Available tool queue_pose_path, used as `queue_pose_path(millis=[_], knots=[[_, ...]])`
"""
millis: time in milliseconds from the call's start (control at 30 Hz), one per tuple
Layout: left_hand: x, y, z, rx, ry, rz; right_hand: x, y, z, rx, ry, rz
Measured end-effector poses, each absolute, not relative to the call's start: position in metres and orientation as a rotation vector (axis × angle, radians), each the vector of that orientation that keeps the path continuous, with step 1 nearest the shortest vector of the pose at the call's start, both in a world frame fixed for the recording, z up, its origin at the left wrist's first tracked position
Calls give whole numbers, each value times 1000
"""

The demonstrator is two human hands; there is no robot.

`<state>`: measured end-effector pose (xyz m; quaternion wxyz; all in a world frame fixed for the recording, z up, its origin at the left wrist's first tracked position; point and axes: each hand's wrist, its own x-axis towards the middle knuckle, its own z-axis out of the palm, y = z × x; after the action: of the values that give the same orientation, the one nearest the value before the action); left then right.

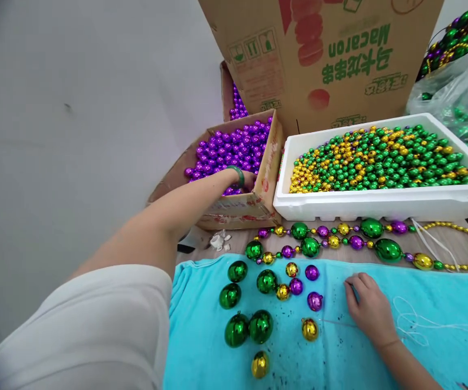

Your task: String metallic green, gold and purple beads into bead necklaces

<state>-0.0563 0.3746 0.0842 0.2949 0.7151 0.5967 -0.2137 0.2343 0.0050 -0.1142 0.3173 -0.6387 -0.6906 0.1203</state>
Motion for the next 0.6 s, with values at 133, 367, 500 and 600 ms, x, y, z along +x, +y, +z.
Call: queue_pose_path(millis=[133, 367, 500, 600], knots=[[-65, 368, 95, 1850, 1649, -598, 235, 6, -116, -1680, -1821, 307], [-47, 348, 122, 2090, 1800, -474, 230, 10, -116, -1688, -1819, 284], [-41, 322, 168, 2295, 1951, -244, 231, 8, -104, -1746, -1845, 287], [-45, 288, 178, 2359, 1945, -82, 234, 7, -94, -1845, -1816, 305]])
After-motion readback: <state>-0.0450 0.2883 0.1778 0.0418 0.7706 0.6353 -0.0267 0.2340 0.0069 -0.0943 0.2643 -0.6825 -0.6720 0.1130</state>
